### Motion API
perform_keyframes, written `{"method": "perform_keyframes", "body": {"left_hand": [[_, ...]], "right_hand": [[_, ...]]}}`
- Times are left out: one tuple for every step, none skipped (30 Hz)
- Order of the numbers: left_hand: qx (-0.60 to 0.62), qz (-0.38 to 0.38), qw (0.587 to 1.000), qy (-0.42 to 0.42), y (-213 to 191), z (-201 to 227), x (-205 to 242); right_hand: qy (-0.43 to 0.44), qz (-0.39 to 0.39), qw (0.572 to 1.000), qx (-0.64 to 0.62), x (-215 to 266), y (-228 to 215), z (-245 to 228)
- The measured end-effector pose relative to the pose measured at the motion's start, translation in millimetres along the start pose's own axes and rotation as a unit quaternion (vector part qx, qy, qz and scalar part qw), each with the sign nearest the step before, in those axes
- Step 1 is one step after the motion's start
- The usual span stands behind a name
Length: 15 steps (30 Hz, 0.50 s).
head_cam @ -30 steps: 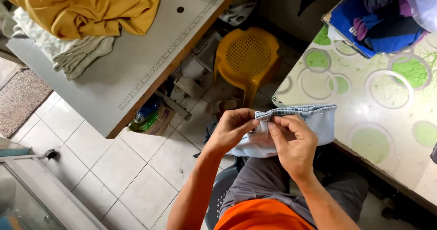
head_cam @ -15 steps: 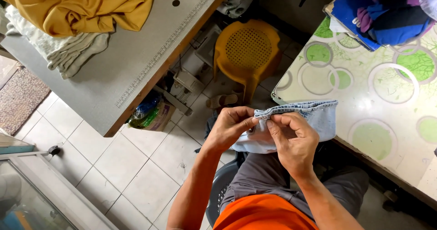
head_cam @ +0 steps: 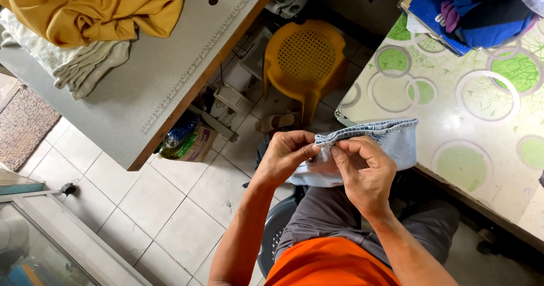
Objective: Measuring and marking denim fabric with a ruler and chalk
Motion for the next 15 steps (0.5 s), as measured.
{"method": "perform_keyframes", "body": {"left_hand": [[-0.004, 0.002, 1.0, 0.003, 0.1, -1.1, 0.0], [-0.004, 0.001, 1.0, 0.003, 0.8, 1.3, 0.6], [-0.003, 0.004, 1.0, -0.002, 1.3, 3.4, 1.2], [-0.001, 0.008, 1.0, -0.006, 1.8, 5.4, 1.8], [-0.001, 0.007, 1.0, -0.006, 2.4, 4.7, 1.7], [-0.001, 0.011, 1.0, -0.007, 2.8, 4.0, 1.5], [-0.001, 0.014, 1.0, -0.007, 3.4, 3.2, 1.2], [-0.002, 0.012, 1.0, -0.008, 3.7, 5.2, 1.9], [-0.006, 0.013, 1.0, -0.007, 3.8, 7.4, 2.6], [-0.01, 0.014, 1.0, -0.006, 3.7, 9.6, 2.8], [-0.011, 0.013, 1.0, -0.006, 4.3, 11.4, 2.7], [-0.009, 0.016, 1.0, -0.009, 4.6, 12.9, 3.0], [-0.007, 0.019, 1.0, -0.012, 4.8, 14.4, 3.2], [-0.007, 0.018, 1.0, -0.012, 5.5, 13.8, 3.2], [-0.006, 0.02, 1.0, -0.011, 6.1, 13.2, 3.1]], "right_hand": [[0.004, -0.002, 1.0, 0.003, 0.0, -0.4, 0.0], [0.004, -0.002, 1.0, 0.003, 0.2, -0.8, 0.7], [0.003, -0.003, 1.0, 0.006, 0.4, -1.2, 1.2], [0.002, -0.004, 1.0, 0.008, 0.6, -1.5, 1.7], [0.002, -0.003, 1.0, 0.008, 1.1, -2.0, 3.8], [0.003, -0.001, 1.0, 0.005, 1.8, -2.8, 5.8], [0.004, 0.0, 1.0, 0.002, 2.5, -3.6, 7.9], [0.005, 0.002, 1.0, 0.002, 3.0, -4.1, 8.5], [0.003, 0.001, 1.0, 0.003, 3.4, -4.5, 9.0], [0.001, 0.0, 1.0, 0.003, 3.3, -4.7, 9.6], [0.001, 0.002, 1.0, 0.003, 3.4, -5.0, 10.9], [0.004, 0.0, 1.0, -0.009, 3.6, -5.0, 12.4], [0.008, -0.001, 1.0, -0.02, 3.8, -4.9, 14.0], [0.008, 0.0, 1.0, -0.02, 5.0, -5.1, 15.0], [0.006, 0.006, 1.0, -0.024, 6.1, -5.8, 15.9]]}}
Point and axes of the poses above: each hand's wrist, its own x-axis away from the middle knuckle, its own y-axis out of the palm, z = x × y, the point moved 4 cm from there along -x, towards the middle knuckle, and after that the axes turned 14 degrees about -x, right-handed, at the moved point
